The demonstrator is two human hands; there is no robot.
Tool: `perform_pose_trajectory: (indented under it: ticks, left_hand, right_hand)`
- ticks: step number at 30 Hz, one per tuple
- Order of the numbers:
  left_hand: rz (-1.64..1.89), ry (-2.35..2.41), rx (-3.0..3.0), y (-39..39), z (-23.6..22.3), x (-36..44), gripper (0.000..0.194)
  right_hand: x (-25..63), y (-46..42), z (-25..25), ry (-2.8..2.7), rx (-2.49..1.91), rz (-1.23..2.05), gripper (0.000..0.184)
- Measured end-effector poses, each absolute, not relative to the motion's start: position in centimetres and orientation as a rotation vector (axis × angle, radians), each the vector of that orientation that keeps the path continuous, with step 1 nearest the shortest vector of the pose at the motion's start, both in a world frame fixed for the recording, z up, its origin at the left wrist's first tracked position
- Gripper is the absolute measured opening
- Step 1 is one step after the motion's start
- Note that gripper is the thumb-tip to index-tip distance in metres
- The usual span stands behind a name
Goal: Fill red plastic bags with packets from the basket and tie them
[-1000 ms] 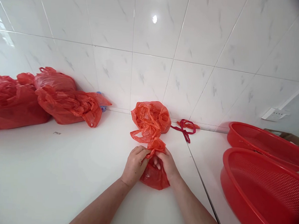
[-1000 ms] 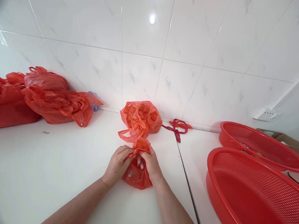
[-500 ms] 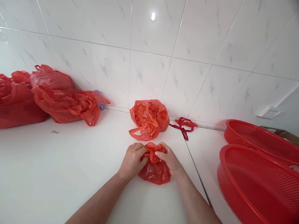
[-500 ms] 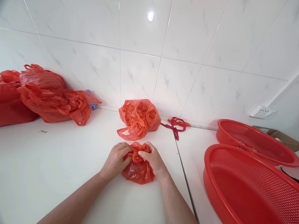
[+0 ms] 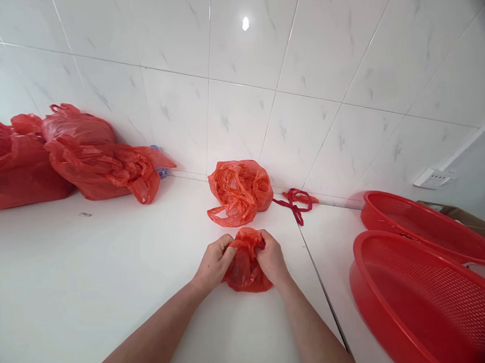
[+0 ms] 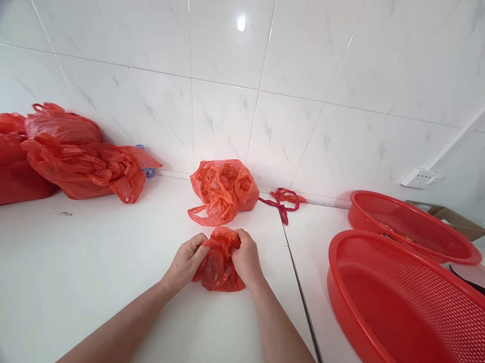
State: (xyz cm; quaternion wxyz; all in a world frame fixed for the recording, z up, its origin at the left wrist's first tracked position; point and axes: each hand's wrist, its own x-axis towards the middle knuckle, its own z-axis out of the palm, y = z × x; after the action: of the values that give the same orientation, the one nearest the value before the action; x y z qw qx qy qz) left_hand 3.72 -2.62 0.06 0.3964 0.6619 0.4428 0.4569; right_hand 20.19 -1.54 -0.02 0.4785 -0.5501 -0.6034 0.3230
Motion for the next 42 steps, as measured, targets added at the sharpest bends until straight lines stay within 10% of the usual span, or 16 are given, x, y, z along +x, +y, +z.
perform_pose_trajectory:
  ticks: [16, 24, 34, 42]
  left_hand:
    - [1.158, 1.270, 2.106, -1.9, -0.6, 3.5, 0.009]
    - [1.521, 1.370, 2.231, 0.2, -0.3, 0.7, 0.010]
    - [1.507, 1.595, 1.734, 1.1, -1.0, -0.7, 0.009]
    - [1.358, 1.217, 2.274, -0.4, -0.8, 1.4, 0.065]
  right_hand:
    - [21.8, -1.3, 0.7, -1.049, -0.864, 1.356, 0.030]
    - [25.7, 0.4, -1.1, -1.140, -1.539, 0.542, 0.025]
    - [26.3, 0.7, -2.7, -1.273, -1.721, 0.362, 0.029]
    - [23.4, -0.1, -2.8, -1.623, -1.529, 0.364, 0.016]
